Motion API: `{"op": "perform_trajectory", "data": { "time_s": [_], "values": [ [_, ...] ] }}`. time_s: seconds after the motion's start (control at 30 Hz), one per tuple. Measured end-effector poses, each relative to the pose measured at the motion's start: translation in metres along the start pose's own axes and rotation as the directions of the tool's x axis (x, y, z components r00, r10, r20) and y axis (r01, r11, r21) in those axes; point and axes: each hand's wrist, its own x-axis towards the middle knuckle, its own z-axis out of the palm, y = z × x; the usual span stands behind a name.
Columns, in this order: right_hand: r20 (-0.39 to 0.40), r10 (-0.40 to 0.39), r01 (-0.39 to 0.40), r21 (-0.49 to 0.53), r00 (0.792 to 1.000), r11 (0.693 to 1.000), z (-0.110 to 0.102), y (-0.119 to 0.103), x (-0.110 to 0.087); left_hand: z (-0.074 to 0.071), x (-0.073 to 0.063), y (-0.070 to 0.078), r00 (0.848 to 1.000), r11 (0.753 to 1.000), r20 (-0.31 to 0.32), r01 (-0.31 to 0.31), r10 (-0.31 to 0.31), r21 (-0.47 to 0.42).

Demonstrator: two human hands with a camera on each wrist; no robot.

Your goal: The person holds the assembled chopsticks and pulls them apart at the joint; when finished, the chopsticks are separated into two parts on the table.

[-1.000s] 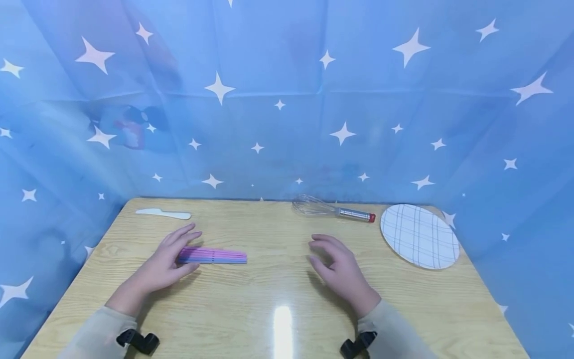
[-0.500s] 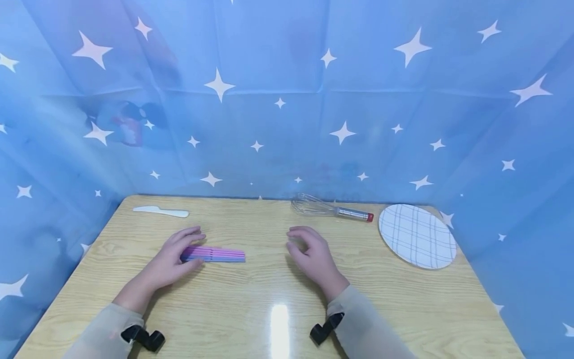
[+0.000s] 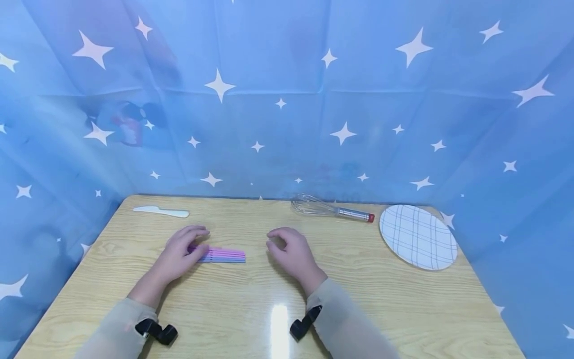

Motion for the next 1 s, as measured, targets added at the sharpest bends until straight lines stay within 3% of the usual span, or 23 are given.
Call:
{"op": "perform_trajectory", "data": {
  "time_s": [0.17, 0.43, 0.77, 1.0],
  "values": [
    [0.039, 0.0, 0.002, -0.038, 0.999, 0.999, 0.017, -0.008, 0.009, 0.004, 0.004, 0.003, 0.999, 1.0, -0.037, -0.001, 0.001, 0.001],
    [0.077, -0.11, 0.121, -0.152, 0.991, 0.981, 0.055, -0.027, 0.017, 0.004, 0.002, 0.004, 0.997, 0.999, -0.058, 0.045, -0.046, -0.022],
    [0.101, -0.012, 0.04, -0.284, 0.995, 0.958, 0.084, -0.049, 0.022, 0.002, 0.004, 0.002, 0.994, 0.995, -0.052, 0.093, -0.095, -0.042],
    [0.1, -0.066, 0.099, -0.373, 0.993, 0.923, 0.088, -0.048, 0.021, 0.004, 0.003, -0.002, 0.995, 0.998, -0.082, 0.056, -0.058, -0.025]
  ]
}}
